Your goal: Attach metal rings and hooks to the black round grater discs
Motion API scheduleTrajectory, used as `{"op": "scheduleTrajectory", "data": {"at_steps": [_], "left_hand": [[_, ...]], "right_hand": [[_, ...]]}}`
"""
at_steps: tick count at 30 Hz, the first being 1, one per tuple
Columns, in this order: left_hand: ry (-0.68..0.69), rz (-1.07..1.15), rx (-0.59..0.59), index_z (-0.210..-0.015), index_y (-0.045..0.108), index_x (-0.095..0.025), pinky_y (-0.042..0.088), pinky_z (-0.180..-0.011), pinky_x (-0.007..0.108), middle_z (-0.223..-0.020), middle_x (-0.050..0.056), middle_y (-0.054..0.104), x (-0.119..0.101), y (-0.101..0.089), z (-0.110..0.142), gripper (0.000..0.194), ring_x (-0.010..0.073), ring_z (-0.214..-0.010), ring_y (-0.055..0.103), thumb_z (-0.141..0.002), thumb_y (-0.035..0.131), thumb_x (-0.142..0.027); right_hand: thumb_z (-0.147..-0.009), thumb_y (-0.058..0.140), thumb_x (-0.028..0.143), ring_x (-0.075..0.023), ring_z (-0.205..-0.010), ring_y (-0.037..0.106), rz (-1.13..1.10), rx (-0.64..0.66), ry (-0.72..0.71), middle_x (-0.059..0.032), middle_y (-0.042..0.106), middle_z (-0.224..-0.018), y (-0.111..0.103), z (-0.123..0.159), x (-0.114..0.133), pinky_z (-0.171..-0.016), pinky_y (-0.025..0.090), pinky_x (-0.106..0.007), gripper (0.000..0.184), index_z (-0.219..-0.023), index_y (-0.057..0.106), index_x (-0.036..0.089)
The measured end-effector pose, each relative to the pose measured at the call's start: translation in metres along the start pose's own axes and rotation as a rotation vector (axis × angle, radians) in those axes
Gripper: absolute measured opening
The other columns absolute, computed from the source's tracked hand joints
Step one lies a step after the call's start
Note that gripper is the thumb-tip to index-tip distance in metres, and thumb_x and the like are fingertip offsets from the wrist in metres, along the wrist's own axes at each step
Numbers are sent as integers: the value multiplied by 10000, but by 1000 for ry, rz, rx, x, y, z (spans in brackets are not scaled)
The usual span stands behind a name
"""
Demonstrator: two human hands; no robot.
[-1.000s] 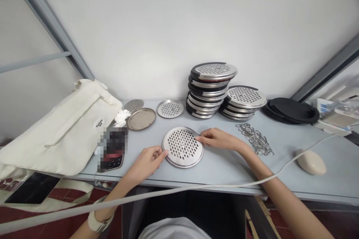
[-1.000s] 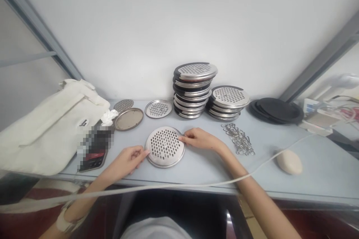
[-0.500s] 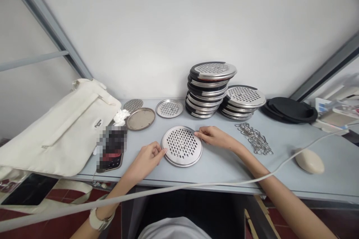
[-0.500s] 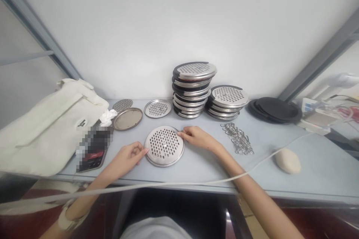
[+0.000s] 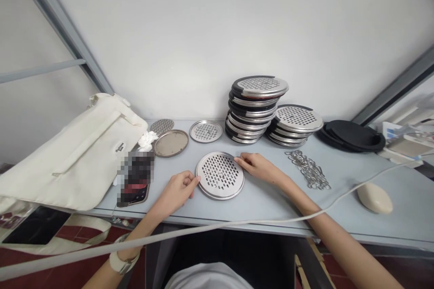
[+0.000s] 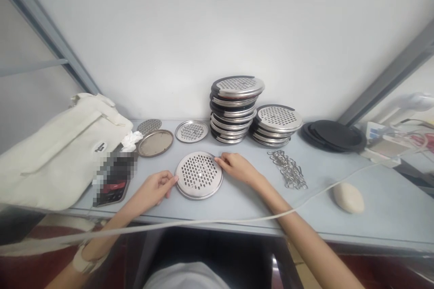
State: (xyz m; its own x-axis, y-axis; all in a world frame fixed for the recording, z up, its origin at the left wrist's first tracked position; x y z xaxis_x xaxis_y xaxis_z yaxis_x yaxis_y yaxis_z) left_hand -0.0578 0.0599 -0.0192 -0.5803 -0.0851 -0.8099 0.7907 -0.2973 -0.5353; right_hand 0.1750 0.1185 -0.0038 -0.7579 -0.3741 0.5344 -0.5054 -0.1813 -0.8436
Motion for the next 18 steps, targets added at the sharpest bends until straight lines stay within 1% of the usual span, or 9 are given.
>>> {"op": "scheduleTrajectory", "data": {"at_steps": [4, 6, 8, 11, 13, 14, 15, 16, 18], "left_hand": [[-10, -14, -4, -736, 509, -165, 269, -341, 182, -564, -14, 562, 0, 0, -1, 479, 73, -349, 389, -809, 397, -624], [-12, -44, -27, -736, 500, -172, 273, -349, 191, -561, -20, 557, -1, -1, 0, 460, 78, -350, 391, -817, 396, -613], [27, -107, -87, -730, 493, -178, 309, -396, 205, -552, -25, 543, -6, -5, 2, 428, 94, -388, 428, -829, 408, -585], [122, -234, -238, -772, 505, -187, 369, -513, 237, -580, -21, 541, -17, -15, 7, 347, 129, -504, 497, -854, 424, -515], [186, -313, -357, -860, 517, -192, 404, -601, 262, -699, 0, 587, -27, -22, 11, 277, 148, -608, 542, -875, 424, -453], [234, -346, -402, -912, 520, -194, 419, -656, 275, -789, 18, 607, -33, -23, 14, 247, 160, -685, 565, -885, 420, -419], [297, -375, -423, -964, 522, -194, 427, -725, 290, -885, 38, 613, -40, -23, 15, 226, 173, -783, 578, -895, 417, -382], [370, -399, -413, -1009, 526, -194, 422, -796, 305, -971, 56, 608, -47, -21, 16, 218, 185, -885, 572, -904, 412, -347], [505, -445, -326, -1088, 536, -198, 385, -911, 332, -1096, 76, 588, -58, -11, 16, 238, 200, -1037, 529, -917, 404, -298]], "right_hand": [[-924, 282, 451, -127, -513, 433, 103, -38, 33, -27, 543, -588, 3, -1, 0, -542, 281, -255, 404, -653, 446, 201], [-928, 274, 448, -135, -513, 450, 132, -45, 41, -33, 556, -593, 3, -2, 1, -543, 278, -256, 404, -664, 457, 204], [-927, 276, 463, -141, -520, 468, 145, -59, 54, -37, 565, -601, 1, -1, 0, -541, 277, -255, 405, -679, 468, 206], [-919, 290, 491, -144, -528, 482, 129, -105, 71, -33, 568, -613, -4, 0, 0, -540, 282, -251, 396, -714, 474, 207], [-913, 300, 505, -144, -531, 485, 89, -148, 60, -20, 562, -614, -8, 1, 2, -542, 291, -248, 372, -766, 470, 209], [-908, 308, 512, -145, -530, 484, 65, -165, 50, -9, 553, -605, -9, 2, 4, -542, 295, -246, 357, -802, 467, 211], [-902, 320, 518, -147, -527, 482, 43, -177, 39, 3, 541, -591, -10, 2, 5, -539, 298, -245, 342, -841, 462, 213], [-895, 335, 523, -148, -522, 478, 24, -184, 30, 14, 528, -576, -10, 2, 6, -535, 299, -243, 332, -880, 456, 214], [-881, 360, 531, -149, -512, 470, 2, -185, 22, 29, 507, -559, -8, 2, 7, -526, 301, -242, 333, -941, 442, 215]]}}
Point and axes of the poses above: each hand's wrist, its own z-axis away from the middle knuckle, its own y-axis out of the palm, x = y × z, the point moved 7 cm from there along -z, towards the middle knuckle
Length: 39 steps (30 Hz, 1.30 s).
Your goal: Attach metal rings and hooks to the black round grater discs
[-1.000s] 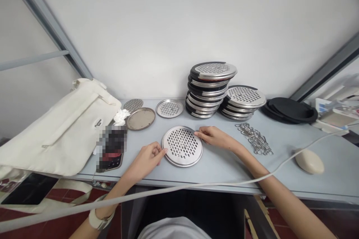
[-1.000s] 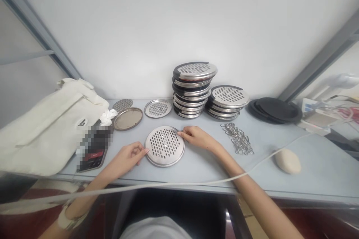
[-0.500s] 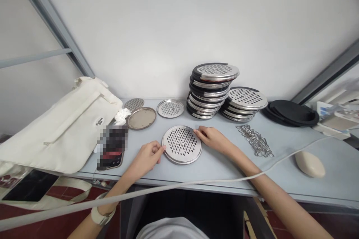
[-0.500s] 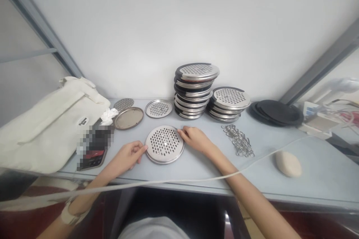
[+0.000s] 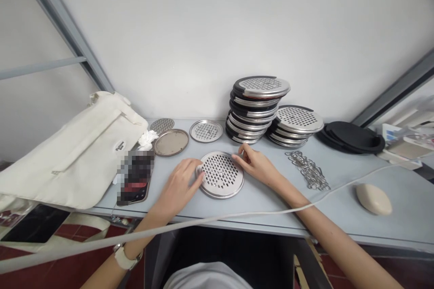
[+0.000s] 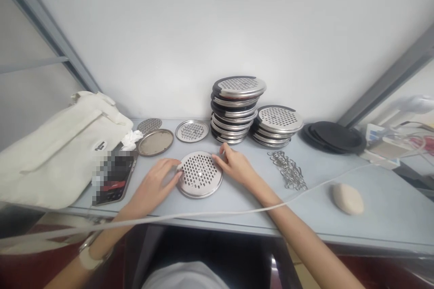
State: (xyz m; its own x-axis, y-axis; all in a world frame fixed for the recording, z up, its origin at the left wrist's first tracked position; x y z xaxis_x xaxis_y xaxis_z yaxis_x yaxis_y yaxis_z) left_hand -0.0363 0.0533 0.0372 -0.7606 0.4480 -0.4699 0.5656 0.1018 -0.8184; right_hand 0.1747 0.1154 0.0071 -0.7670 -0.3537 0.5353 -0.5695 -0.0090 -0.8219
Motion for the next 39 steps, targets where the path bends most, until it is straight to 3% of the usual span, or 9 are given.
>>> {"op": "scheduleTrajectory", "data": {"at_steps": [3, 6, 12, 20, 28, 31, 34, 37, 39], "left_hand": [[144, -30, 99, -1187, 527, -216, 330, -987, 364, -1219, 73, 556, -11, 12, -1, 293, 202, -1142, 477, -929, 399, -272], [188, -60, 123, -1245, 502, -228, 306, -1003, 367, -1275, 66, 533, -12, 21, 1, 329, 191, -1183, 452, -938, 389, -260], [155, -63, 115, -1247, 511, -240, 313, -984, 364, -1285, 64, 531, -7, 26, 4, 333, 191, -1177, 458, -930, 415, -269], [126, -50, 115, -1237, 516, -255, 312, -961, 341, -1281, 52, 539, -2, 31, 4, 328, 188, -1170, 471, -919, 439, -272], [129, -64, 122, -1258, 489, -276, 275, -975, 338, -1315, 35, 515, 0, 33, 6, 335, 177, -1198, 454, -930, 420, -285], [131, -57, 120, -1241, 501, -276, 279, -973, 339, -1311, 30, 518, -1, 31, 6, 324, 176, -1197, 458, -925, 430, -280], [132, -48, 103, -1223, 517, -257, 282, -969, 345, -1309, 44, 521, -1, 31, 5, 311, 179, -1190, 466, -924, 433, -267], [126, -20, 97, -1216, 525, -264, 284, -970, 346, -1306, 36, 523, -1, 31, 5, 306, 179, -1193, 461, -921, 447, -275], [113, -3, 91, -1207, 533, -273, 288, -970, 347, -1297, 26, 529, 0, 32, 5, 299, 177, -1188, 463, -918, 453, -276]], "right_hand": [[-863, 384, 550, -148, -509, 468, 0, 7, 3, 34, 503, -569, 3, -1, -1, -521, 307, -242, 352, -962, 426, 215], [-856, 393, 565, -146, -508, 470, -7, 27, 6, 37, 503, -569, 6, -1, -4, -523, 314, -242, 359, -944, 418, 219], [-861, 402, 557, -153, -547, 505, 14, 41, 3, 23, 539, -605, 10, -2, -7, -541, 330, -241, 341, -935, 424, 225], [-880, 390, 524, -179, -680, 597, 60, 52, -1, -45, 642, -830, 14, -2, -10, -610, 386, -256, 309, -955, 449, 229], [-870, 404, 538, -197, -658, 598, 169, 10, 30, -51, 641, -772, 10, -2, -4, -584, 363, -259, 342, -959, 466, 213], [-848, 418, 575, -192, -626, 564, 241, -138, 43, -73, 628, -774, -15, 3, 0, -570, 343, -264, 390, -919, 481, 197], [-881, 378, 539, -174, -627, 533, 264, -410, 107, -75, 621, -764, -65, 17, -10, -577, 330, -261, 368, -822, 498, 197], [-911, 350, 455, -176, -661, 531, 363, -644, 232, -93, 625, -768, -121, 34, -44, -617, 334, -276, 335, -827, 525, 181], [-901, 376, 388, -204, -719, 548, 477, -729, 401, -134, 640, -826, -153, 43, -84, -624, 326, -299, 294, -887, 558, 158]]}}
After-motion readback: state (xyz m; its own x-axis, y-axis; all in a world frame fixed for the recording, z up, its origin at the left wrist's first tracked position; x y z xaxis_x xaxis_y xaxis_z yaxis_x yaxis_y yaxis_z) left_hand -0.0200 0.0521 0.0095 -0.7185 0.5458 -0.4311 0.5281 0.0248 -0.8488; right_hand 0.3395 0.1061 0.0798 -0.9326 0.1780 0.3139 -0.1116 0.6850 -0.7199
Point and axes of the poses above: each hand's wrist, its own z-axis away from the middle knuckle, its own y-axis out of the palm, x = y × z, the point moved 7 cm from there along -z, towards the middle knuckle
